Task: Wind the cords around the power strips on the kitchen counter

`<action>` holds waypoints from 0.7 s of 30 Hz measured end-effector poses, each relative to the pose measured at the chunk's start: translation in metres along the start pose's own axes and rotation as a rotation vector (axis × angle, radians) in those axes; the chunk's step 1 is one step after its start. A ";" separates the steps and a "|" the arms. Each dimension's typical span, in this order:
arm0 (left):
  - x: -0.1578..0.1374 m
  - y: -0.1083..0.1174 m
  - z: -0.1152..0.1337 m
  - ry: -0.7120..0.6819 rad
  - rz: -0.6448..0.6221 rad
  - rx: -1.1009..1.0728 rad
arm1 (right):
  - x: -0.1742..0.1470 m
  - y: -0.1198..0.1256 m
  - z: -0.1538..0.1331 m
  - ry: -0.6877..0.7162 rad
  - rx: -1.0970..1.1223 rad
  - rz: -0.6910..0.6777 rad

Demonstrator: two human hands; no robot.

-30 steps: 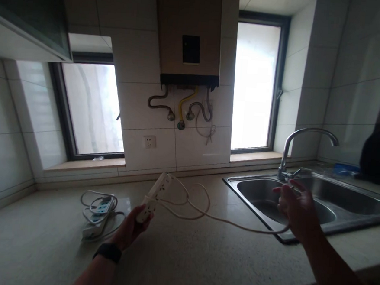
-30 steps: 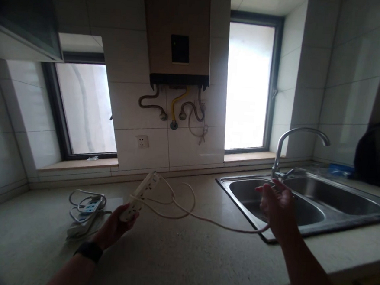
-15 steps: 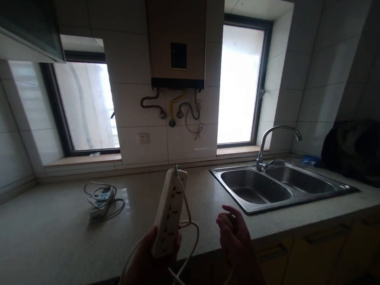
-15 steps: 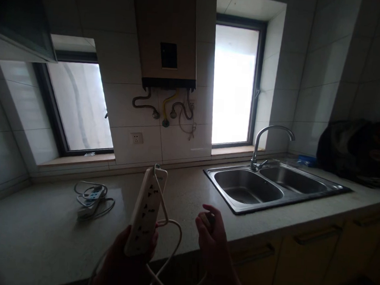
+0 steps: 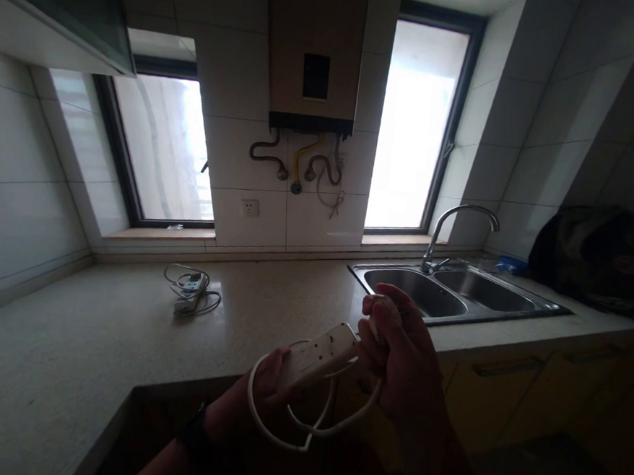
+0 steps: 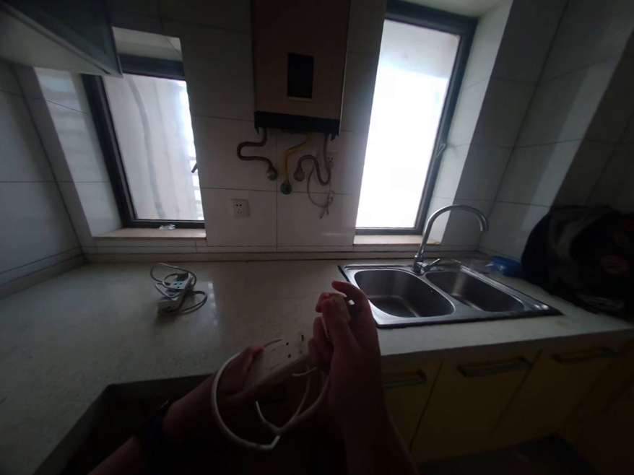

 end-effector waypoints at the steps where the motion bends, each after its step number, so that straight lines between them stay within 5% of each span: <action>1: -0.001 -0.007 0.000 -0.048 -0.039 0.119 | -0.005 -0.004 -0.001 -0.009 0.005 -0.008; 3: -0.003 -0.015 -0.006 -0.117 -0.057 0.305 | -0.015 -0.011 0.000 -0.026 0.001 -0.026; 6: -0.002 -0.007 -0.017 -0.130 0.073 0.281 | -0.022 -0.009 0.004 -0.037 -0.085 -0.052; 9: -0.002 0.008 -0.015 -0.151 0.162 0.281 | -0.020 0.013 0.012 -0.032 -0.315 -0.038; 13: -0.008 0.018 0.015 -0.204 0.115 0.354 | -0.012 0.048 0.049 -0.176 -0.590 -0.103; 16: -0.012 0.014 0.042 -0.266 0.066 0.431 | -0.012 0.060 0.088 -0.280 -0.597 -0.144; 21: -0.011 -0.002 0.057 -0.329 -0.024 0.862 | -0.019 0.051 0.123 -0.335 -0.387 -0.023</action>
Point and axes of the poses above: each hand's wrist, its own x-axis towards the middle knuckle, its own y-axis out of the back of the hand, z = x × y, the point moved 7 cm from there along x, towards the middle knuckle, and after that the axes turned 2 degrees about z, right-handed, at the moved point
